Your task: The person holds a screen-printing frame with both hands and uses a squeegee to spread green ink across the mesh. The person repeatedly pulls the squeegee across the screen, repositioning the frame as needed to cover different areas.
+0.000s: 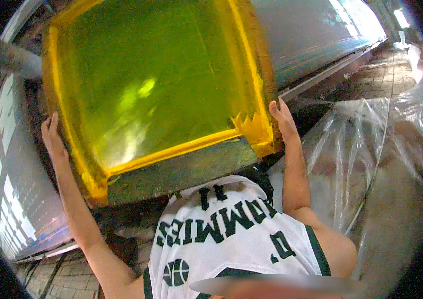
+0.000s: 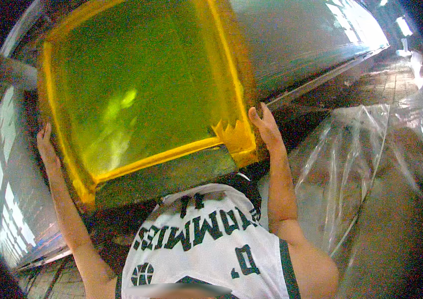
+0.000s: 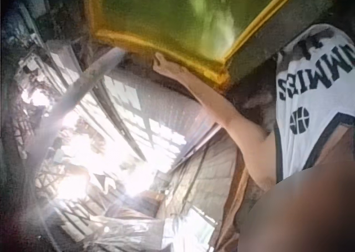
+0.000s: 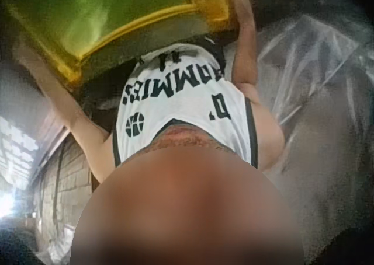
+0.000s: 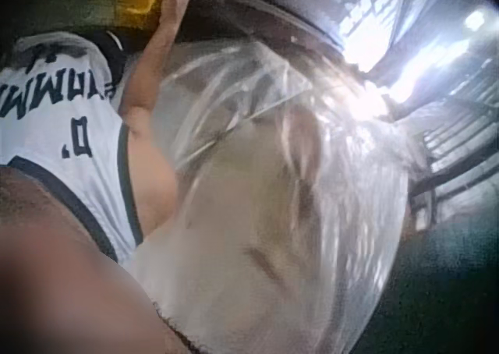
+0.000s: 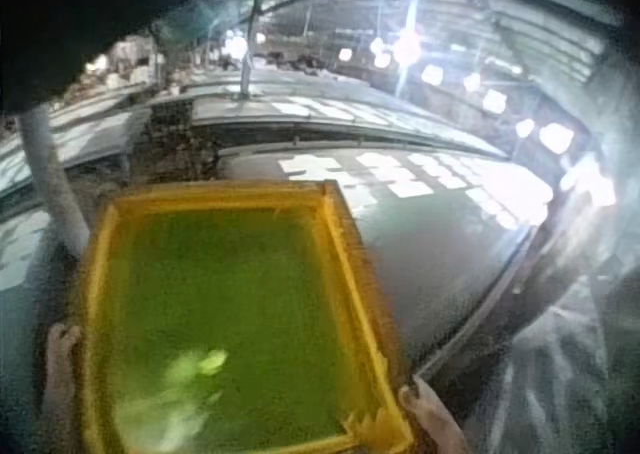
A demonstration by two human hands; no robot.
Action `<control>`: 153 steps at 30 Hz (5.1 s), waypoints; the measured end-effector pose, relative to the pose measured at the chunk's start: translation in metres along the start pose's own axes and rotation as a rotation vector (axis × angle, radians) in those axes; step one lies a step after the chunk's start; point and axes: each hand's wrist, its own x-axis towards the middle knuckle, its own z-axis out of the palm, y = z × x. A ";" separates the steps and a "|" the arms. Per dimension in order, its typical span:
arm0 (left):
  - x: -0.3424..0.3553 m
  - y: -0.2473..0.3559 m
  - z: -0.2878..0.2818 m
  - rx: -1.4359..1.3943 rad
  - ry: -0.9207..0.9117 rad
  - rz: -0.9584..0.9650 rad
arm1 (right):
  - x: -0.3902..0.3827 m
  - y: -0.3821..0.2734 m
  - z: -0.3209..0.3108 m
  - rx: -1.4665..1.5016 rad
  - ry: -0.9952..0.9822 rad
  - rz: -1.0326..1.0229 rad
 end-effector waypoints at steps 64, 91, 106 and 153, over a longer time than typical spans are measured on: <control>-0.125 0.103 0.252 -0.185 0.101 -0.161 | 0.317 -0.050 -0.308 -0.234 -0.307 -0.288; -0.136 0.190 0.485 0.070 0.289 -0.283 | 0.478 -0.076 -0.393 -0.346 -0.276 -0.153; -0.189 0.227 0.601 0.223 0.352 -0.376 | 0.565 -0.020 -0.494 -0.378 -0.426 -0.261; -0.176 0.178 0.613 0.562 0.308 -0.307 | 0.358 -0.090 -0.318 -0.945 -1.056 -1.014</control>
